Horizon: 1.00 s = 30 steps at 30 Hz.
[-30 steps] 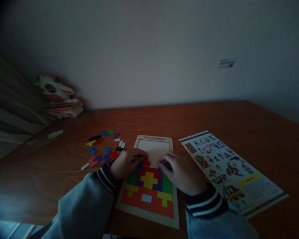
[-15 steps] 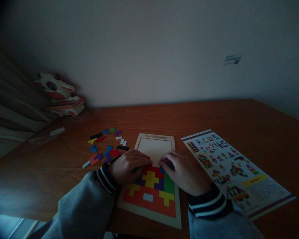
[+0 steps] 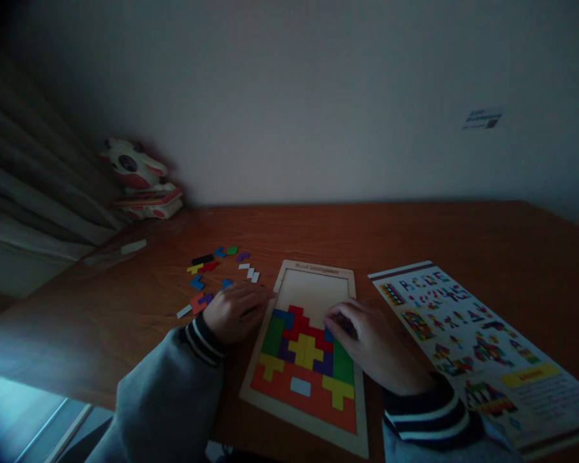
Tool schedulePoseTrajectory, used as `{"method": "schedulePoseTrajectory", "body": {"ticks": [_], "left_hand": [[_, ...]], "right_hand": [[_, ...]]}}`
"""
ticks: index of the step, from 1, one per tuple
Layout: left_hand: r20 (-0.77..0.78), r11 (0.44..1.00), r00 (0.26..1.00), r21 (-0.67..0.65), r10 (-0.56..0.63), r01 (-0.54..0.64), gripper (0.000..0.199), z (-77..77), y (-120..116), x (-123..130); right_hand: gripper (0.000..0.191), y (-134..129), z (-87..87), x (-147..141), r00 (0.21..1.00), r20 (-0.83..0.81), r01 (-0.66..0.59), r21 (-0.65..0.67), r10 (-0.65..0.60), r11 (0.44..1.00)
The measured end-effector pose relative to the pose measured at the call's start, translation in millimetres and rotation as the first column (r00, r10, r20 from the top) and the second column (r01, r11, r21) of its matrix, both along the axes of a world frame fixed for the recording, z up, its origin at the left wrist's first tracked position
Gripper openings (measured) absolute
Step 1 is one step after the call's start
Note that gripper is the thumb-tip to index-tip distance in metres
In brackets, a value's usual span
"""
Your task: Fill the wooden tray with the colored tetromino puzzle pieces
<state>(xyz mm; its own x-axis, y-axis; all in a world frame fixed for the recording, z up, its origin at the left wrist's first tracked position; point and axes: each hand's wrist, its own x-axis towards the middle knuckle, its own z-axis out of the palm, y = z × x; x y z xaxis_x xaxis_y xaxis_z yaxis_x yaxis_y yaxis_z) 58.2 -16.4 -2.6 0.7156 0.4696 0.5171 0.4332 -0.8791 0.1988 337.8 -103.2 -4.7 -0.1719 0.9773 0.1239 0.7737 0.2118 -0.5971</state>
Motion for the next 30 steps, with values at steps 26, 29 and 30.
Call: {"method": "schedulePoseTrajectory", "body": {"ticks": [26, 29, 30], "left_hand": [[-0.053, 0.973, 0.990, -0.184, 0.134, -0.141, 0.019, -0.5, 31, -62], [0.058, 0.981, 0.995, -0.183, 0.083, -0.072, 0.013, 6.4, 21, -45], [0.115, 0.982, 0.991, -0.184, 0.073, -0.051, 0.013, 8.3, 17, -37]], "right_hand": [[0.024, 1, -0.5, 0, 0.999, -0.049, 0.024, 0.085, -0.020, 0.996], [0.027, 2, 1.8, -1, 0.995, -0.091, 0.056, 0.105, -0.046, 0.993], [0.027, 1, 4.0, -2, 0.993, -0.101, 0.064, 0.109, -0.054, 0.992]]}}
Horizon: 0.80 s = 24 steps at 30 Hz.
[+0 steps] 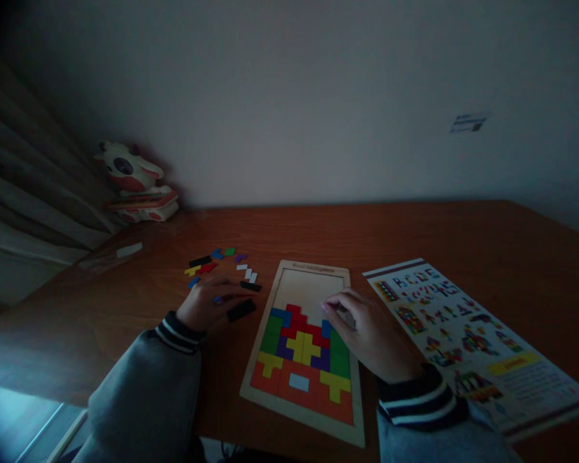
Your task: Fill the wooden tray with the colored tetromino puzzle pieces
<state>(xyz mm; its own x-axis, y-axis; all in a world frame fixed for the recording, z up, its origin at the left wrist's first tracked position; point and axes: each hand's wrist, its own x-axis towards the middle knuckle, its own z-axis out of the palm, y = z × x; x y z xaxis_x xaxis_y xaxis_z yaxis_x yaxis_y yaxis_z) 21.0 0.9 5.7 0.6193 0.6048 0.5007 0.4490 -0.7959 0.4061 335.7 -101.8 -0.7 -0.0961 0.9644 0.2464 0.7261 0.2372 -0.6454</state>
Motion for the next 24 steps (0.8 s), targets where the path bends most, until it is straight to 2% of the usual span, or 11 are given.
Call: {"method": "schedulePoseTrajectory", "body": {"ticks": [2, 4, 7, 11, 16, 20, 22, 24], "left_hand": [[0.092, 0.999, 0.995, -0.023, -0.033, 0.036, 0.013, 2.7, -9, 17], [0.127, 0.988, 0.984, -0.072, -0.127, 0.137, 0.013, 3.5, -18, 34], [0.148, 0.964, 0.963, -0.108, -0.226, 0.243, 0.015, 1.0, -29, 54], [0.143, 0.976, 0.974, -0.100, -0.176, 0.191, 0.016, -5.0, -38, 69], [0.164, 0.993, 0.981, -0.045, -0.102, 0.111, 0.020, -7.7, -46, 77], [0.079, 0.998, 0.997, 0.054, -0.021, 0.017, 0.025, -9.7, -45, 75], [0.020, 0.992, 0.999, 0.118, -0.038, 0.036, 0.023, -11.7, -43, 73], [-0.044, 0.983, 0.994, 0.151, -0.102, 0.108, 0.022, -13.6, -42, 72]], "right_hand": [[0.026, -1, 6.6, -4, 1.000, -0.026, 0.001, 0.011, -0.001, 1.000], [0.024, -3, 14.6, -11, 0.997, -0.076, -0.018, 0.003, 0.018, 1.000], [0.025, -6, 23.1, -23, 0.977, -0.201, -0.094, -0.097, 0.073, 0.991], [0.027, -6, 19.0, -34, 0.944, -0.311, -0.171, -0.183, 0.108, 0.968], [0.020, -2, 13.5, -35, 0.959, -0.275, -0.111, -0.117, 0.075, 0.987], [0.023, 0, 12.0, -27, 0.961, -0.275, -0.026, -0.098, -0.002, 0.995], [0.025, 2, 5.0, -20, 0.949, -0.306, 0.038, -0.114, -0.071, 0.993], [0.027, 4, -4.1, -13, 0.941, -0.317, 0.085, -0.110, -0.116, 0.990]]}}
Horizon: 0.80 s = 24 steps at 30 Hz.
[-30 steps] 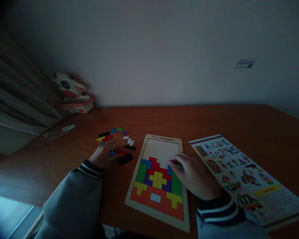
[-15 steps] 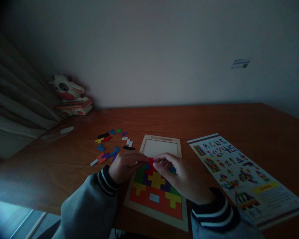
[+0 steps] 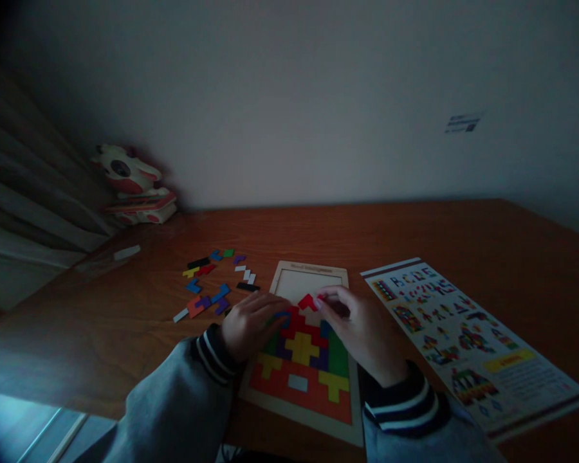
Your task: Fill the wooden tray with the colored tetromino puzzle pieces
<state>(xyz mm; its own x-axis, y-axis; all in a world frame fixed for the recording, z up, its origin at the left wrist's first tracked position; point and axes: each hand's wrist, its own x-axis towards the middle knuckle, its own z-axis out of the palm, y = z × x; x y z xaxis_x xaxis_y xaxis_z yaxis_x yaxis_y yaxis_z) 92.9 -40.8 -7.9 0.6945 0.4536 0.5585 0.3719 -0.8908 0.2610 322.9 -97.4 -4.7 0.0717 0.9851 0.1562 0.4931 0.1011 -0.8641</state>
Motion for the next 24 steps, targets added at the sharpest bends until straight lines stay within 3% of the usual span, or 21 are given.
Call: {"method": "schedulePoseTrajectory", "body": {"ticks": [3, 9, 16, 24], "left_hand": [[-0.086, 0.997, 0.994, 0.029, -0.066, 0.069, 0.023, -1.8, -2, 1], [-0.127, 0.999, 0.991, 0.024, -0.044, 0.047, 0.024, -3.4, -5, 4], [-0.132, 0.999, 0.990, 0.020, -0.041, 0.044, 0.024, -7.3, -4, 2], [-0.143, 1.000, 0.990, 0.027, -0.007, 0.011, 0.024, -7.7, -4, 3]], "right_hand": [[0.029, 1, -7.8, 8, 1.000, 0.024, 0.019, -0.001, -0.019, 1.000], [0.029, 0, -3.2, 8, 0.999, 0.037, -0.007, 0.025, 0.006, 1.000], [0.033, 5, -13.0, 9, 0.998, -0.043, 0.055, 0.056, -0.052, 0.997], [0.019, 3, 6.7, 4, 0.970, 0.242, -0.081, 0.290, 0.009, 0.954]]}}
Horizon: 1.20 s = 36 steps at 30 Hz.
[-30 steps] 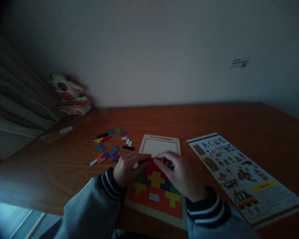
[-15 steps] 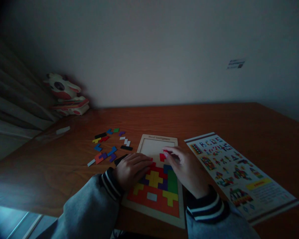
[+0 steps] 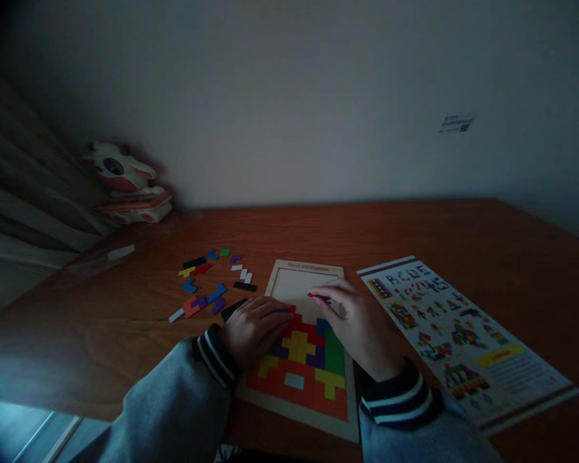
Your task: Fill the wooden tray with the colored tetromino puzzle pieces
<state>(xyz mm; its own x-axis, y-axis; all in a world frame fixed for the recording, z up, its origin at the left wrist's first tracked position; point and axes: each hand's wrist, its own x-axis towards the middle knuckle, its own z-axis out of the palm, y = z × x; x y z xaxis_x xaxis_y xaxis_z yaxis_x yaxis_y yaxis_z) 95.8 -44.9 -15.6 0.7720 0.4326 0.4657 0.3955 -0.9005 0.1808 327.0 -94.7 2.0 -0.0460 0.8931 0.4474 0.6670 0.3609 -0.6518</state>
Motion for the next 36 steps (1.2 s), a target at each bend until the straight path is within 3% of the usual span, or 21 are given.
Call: {"method": "schedulePoseTrajectory", "body": {"ticks": [6, 13, 20, 23, 27, 36], "left_hand": [[-0.006, 1.000, 1.000, -0.005, -0.008, 0.008, 0.023, -0.8, 0, -1], [-0.019, 1.000, 1.000, 0.012, 0.006, -0.006, 0.024, -2.2, 0, 0], [-0.046, 1.000, 0.999, -0.009, 0.009, -0.009, 0.024, -1.1, 0, -1], [-0.041, 1.000, 0.999, -0.003, 0.014, -0.014, 0.023, -1.7, -1, -1], [-0.031, 1.000, 0.999, 0.007, 0.013, -0.012, 0.023, -2.0, -1, -1], [-0.026, 1.000, 1.000, -0.004, 0.017, -0.018, 0.022, -5.6, 1, -1]], "right_hand": [[0.019, -3, 5.9, -1, 0.989, 0.142, -0.055, 0.056, 0.047, 0.997], [0.028, -2, -5.2, -4, 0.969, 0.237, -0.053, -0.061, 0.067, 0.997], [0.039, -5, -17.2, -3, 0.974, 0.210, -0.039, -0.188, 0.079, 0.981], [0.041, -4, -17.0, -4, 0.967, 0.238, -0.051, -0.164, 0.090, 0.985], [0.026, -2, -16.6, -5, 0.957, 0.283, -0.047, -0.084, 0.070, 0.995], [0.025, -2, -15.6, -5, 0.978, 0.188, -0.066, -0.135, 0.090, 0.989]]}}
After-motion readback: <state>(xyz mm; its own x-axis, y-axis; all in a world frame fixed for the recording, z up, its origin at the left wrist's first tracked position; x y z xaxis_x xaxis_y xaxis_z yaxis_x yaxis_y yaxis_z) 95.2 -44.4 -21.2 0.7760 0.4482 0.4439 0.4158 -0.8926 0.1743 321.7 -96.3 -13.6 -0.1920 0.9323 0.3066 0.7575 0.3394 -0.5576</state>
